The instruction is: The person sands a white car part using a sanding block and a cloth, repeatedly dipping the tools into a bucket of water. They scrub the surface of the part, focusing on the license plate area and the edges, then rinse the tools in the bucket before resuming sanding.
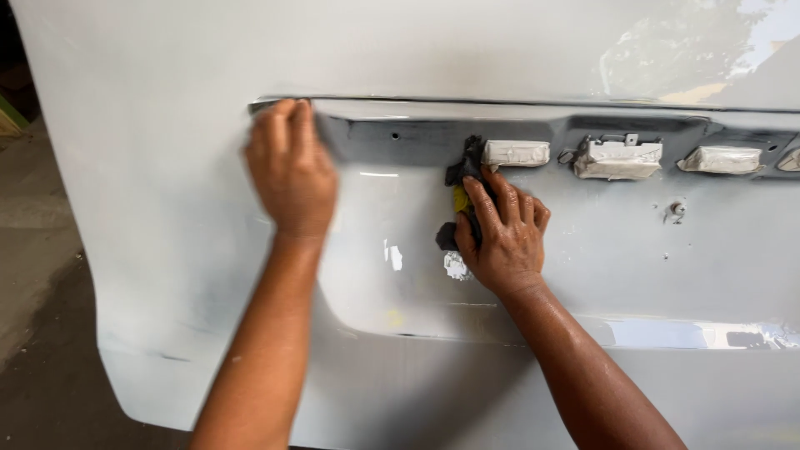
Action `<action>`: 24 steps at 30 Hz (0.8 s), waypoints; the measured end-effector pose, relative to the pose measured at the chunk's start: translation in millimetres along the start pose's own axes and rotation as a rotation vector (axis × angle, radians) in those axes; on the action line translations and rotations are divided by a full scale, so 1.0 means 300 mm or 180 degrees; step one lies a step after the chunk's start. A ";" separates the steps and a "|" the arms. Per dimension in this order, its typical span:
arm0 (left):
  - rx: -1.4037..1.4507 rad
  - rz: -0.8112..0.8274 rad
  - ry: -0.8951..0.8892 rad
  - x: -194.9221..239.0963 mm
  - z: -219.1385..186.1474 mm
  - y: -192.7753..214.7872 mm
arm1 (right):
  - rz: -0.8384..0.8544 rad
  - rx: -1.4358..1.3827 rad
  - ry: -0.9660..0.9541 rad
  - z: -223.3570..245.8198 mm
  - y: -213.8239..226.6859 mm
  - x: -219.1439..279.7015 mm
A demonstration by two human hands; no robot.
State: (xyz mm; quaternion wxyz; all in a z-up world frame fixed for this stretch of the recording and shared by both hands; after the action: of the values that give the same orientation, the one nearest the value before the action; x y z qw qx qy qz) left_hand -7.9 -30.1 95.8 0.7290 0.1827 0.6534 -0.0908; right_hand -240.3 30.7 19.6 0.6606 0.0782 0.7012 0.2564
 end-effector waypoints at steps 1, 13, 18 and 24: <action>0.0093 -0.0018 0.0213 0.010 0.019 -0.011 | -0.0007 -0.0018 0.0002 0.008 0.002 0.002; 0.0006 0.0201 -0.0038 -0.004 0.092 0.039 | -0.0088 0.0117 -0.0089 -0.010 0.002 -0.013; -0.0206 0.0179 -0.0284 0.019 0.035 0.063 | -0.0087 0.0072 -0.0020 0.012 0.008 -0.010; -0.0412 0.0198 -0.0100 0.023 0.066 0.023 | -0.0077 0.0125 -0.0067 0.008 0.004 -0.001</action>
State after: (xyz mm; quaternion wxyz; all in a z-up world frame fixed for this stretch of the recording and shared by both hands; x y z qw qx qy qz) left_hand 13.7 -30.5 91.7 0.7519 0.1540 0.6404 -0.0285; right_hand -238.3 32.2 20.4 0.6694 0.0853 0.7000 0.2338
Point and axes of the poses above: each hand's wrist, its own x-axis away from the middle knuckle, its own y-axis out of the back of the hand, z = x × y, the point moved 9 cm from there along -x, towards the middle knuckle, and after that the axes turned 2 degrees about -y, right-handed, at the moved point
